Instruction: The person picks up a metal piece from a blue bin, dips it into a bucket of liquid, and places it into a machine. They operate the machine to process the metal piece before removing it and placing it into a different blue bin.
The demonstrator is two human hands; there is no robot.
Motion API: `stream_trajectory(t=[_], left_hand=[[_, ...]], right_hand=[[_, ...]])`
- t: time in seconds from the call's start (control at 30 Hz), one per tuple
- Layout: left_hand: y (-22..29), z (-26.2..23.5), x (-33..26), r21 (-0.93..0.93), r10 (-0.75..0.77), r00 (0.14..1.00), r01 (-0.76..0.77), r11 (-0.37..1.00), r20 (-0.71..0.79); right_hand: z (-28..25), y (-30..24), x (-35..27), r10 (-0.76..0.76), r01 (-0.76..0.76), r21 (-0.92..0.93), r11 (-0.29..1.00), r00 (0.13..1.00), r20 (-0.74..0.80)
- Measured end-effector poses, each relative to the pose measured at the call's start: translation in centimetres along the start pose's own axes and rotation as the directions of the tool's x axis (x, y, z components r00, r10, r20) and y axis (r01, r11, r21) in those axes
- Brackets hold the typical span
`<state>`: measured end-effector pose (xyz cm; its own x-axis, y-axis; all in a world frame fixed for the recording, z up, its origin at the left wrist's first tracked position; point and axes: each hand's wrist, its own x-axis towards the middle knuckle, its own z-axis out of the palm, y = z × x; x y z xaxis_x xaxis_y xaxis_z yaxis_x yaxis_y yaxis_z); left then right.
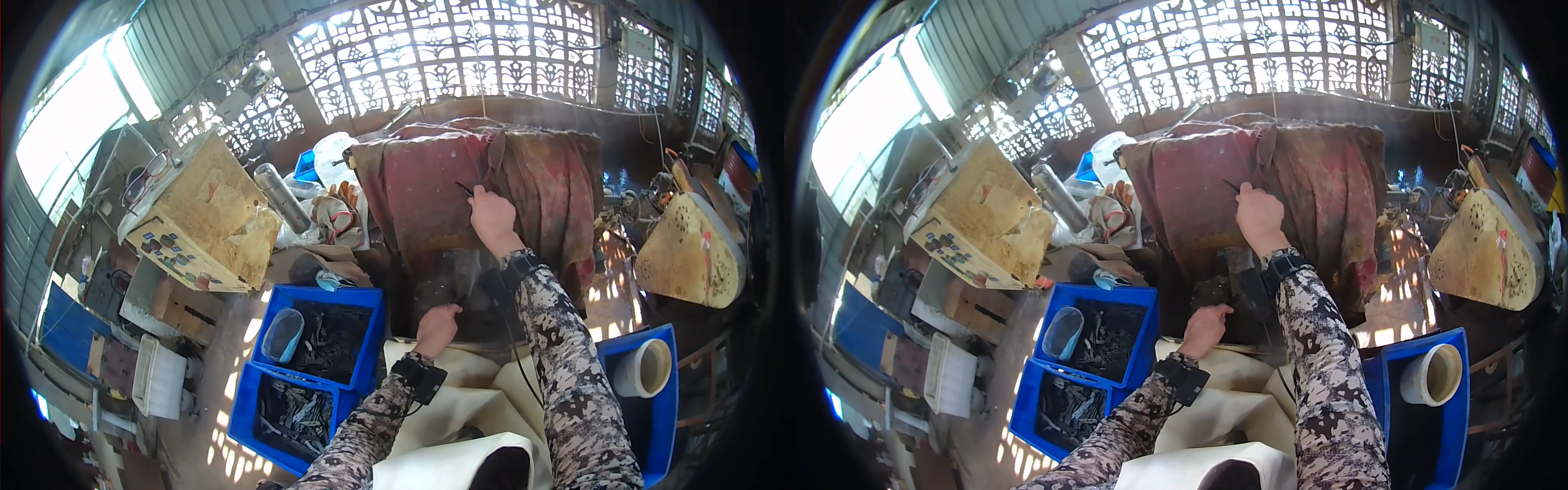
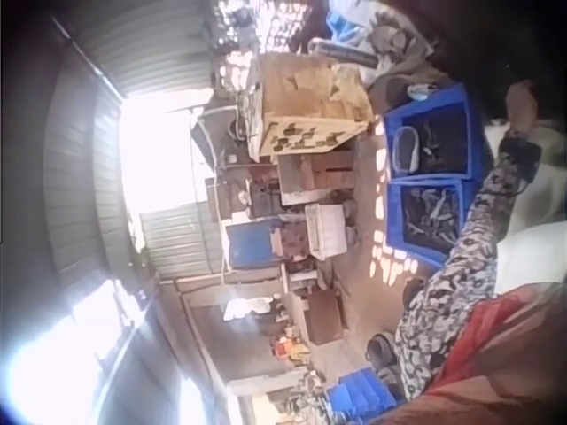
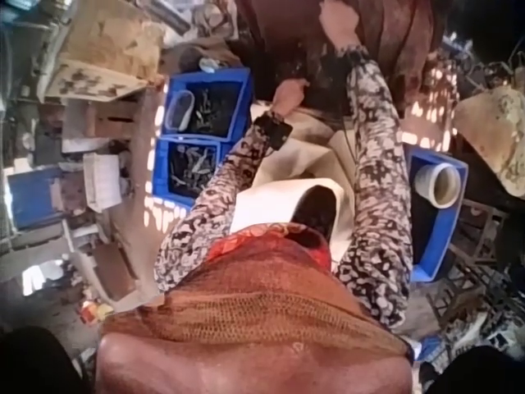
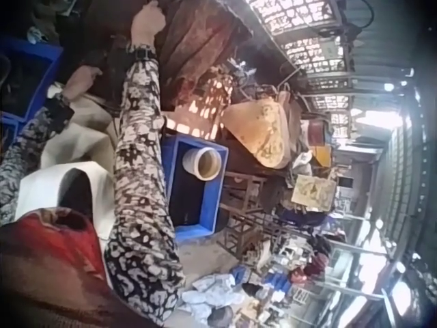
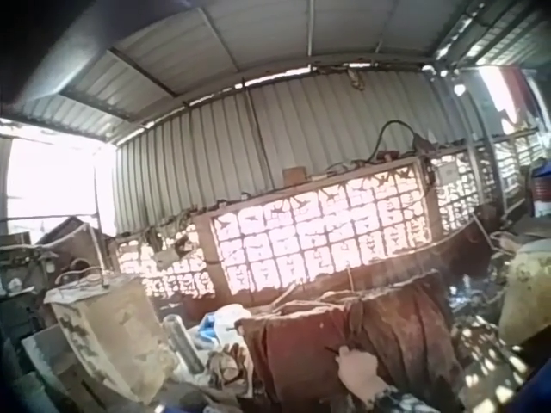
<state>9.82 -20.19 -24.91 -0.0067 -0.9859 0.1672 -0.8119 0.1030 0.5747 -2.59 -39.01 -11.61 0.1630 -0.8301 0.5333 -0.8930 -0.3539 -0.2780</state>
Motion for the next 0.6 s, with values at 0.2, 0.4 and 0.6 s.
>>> stream_trajectory(t=[0.2,0.4,0.6], left_hand=[[-0.05,0.38,-0.03,-0.001,0.007,1.0,-0.007,1.0,-0.012],[0.44,0.18,-0.15,0.014,-0.014,0.999,0.014,1.0,0.038],[0.04,0.2,0.05,0.001,-0.07,0.995,0.07,0.998,0.065]], right_hand=[[-0.32,-0.05,-0.07,-0.006,0.007,0.018,1.0,1.0,-0.011],[-0.6,0.12,-0.26,0.016,-0.017,0.021,1.0,0.999,0.028],[-0.87,-0.31,0.13,0.029,-0.031,0.044,0.999,0.998,0.058]])
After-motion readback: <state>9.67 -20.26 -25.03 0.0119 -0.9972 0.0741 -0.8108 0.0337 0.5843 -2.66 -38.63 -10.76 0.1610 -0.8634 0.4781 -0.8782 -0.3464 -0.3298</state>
